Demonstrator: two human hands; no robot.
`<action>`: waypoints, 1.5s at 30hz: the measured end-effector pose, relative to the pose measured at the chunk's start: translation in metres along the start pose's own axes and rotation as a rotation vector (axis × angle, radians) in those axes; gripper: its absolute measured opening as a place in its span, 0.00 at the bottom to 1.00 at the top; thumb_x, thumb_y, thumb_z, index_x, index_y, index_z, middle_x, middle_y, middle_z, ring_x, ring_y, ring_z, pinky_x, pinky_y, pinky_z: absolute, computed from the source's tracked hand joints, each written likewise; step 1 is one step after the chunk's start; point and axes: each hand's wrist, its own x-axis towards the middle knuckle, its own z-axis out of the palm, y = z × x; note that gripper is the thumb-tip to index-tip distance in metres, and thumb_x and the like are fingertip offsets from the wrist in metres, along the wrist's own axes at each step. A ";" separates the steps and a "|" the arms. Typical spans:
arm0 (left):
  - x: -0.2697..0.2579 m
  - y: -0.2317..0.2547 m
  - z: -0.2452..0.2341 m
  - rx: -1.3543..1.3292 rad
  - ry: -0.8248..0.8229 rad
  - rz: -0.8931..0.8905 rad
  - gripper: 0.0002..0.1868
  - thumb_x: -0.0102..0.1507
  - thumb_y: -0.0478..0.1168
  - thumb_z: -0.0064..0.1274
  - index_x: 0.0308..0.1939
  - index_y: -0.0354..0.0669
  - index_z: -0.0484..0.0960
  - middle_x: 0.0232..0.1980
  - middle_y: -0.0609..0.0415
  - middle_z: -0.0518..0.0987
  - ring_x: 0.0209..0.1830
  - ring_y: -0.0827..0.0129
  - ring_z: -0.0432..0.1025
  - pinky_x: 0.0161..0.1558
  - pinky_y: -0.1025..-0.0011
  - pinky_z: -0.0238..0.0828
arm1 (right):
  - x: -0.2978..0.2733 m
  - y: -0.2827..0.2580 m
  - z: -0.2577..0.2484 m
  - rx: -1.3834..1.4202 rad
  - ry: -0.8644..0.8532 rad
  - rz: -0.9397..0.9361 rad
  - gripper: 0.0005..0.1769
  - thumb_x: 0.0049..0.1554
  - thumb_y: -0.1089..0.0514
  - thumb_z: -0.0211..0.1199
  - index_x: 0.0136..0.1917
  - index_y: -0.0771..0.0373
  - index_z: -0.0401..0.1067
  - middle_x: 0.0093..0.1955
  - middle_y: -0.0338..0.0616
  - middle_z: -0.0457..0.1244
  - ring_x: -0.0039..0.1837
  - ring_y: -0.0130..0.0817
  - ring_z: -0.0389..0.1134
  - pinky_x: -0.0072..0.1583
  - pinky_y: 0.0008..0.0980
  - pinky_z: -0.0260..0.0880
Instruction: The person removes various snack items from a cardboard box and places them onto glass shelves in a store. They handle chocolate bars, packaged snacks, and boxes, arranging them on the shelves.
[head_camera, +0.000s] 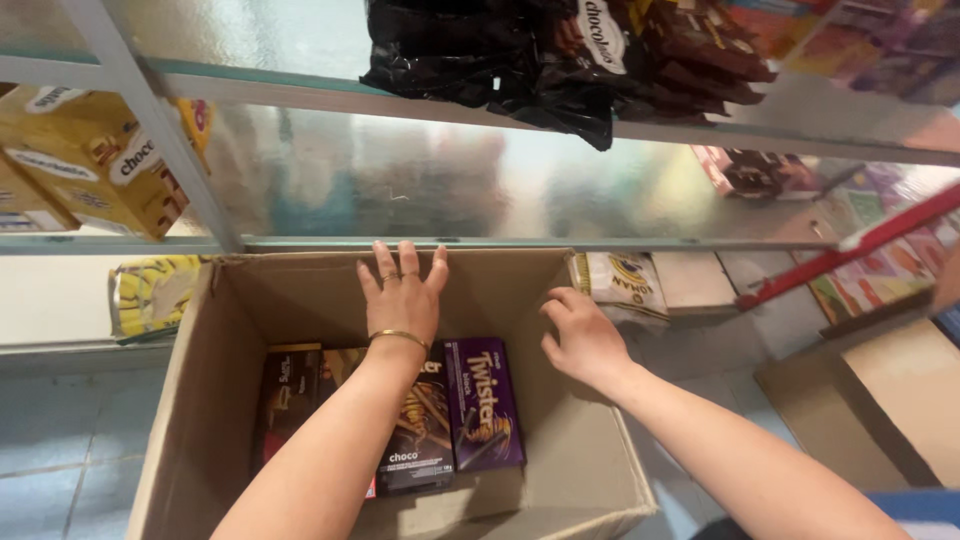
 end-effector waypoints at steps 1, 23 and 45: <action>0.004 -0.001 0.001 0.021 0.002 -0.013 0.33 0.67 0.43 0.43 0.77 0.66 0.56 0.77 0.41 0.56 0.76 0.32 0.46 0.68 0.33 0.48 | 0.006 0.000 0.000 -0.017 0.000 -0.018 0.18 0.47 0.59 0.68 0.52 0.61 0.73 0.65 0.52 0.62 0.68 0.52 0.64 0.65 0.45 0.67; 0.270 0.466 0.048 -1.209 -0.063 0.060 0.23 0.62 0.38 0.54 0.62 0.38 0.73 0.51 0.43 0.81 0.49 0.53 0.75 0.49 0.59 0.73 | 0.039 0.467 -0.034 1.458 0.712 0.454 0.15 0.55 0.72 0.56 0.57 0.68 0.69 0.50 0.42 0.66 0.50 0.28 0.68 0.51 0.26 0.71; 0.458 0.555 0.137 -1.754 0.247 -0.263 0.23 0.54 0.29 0.62 0.53 0.30 0.78 0.46 0.45 0.84 0.42 0.58 0.82 0.42 0.63 0.80 | 0.060 0.539 -0.022 0.695 0.940 0.530 0.26 0.53 0.68 0.65 0.63 0.71 0.61 0.63 0.57 0.56 0.61 0.46 0.65 0.57 0.38 0.74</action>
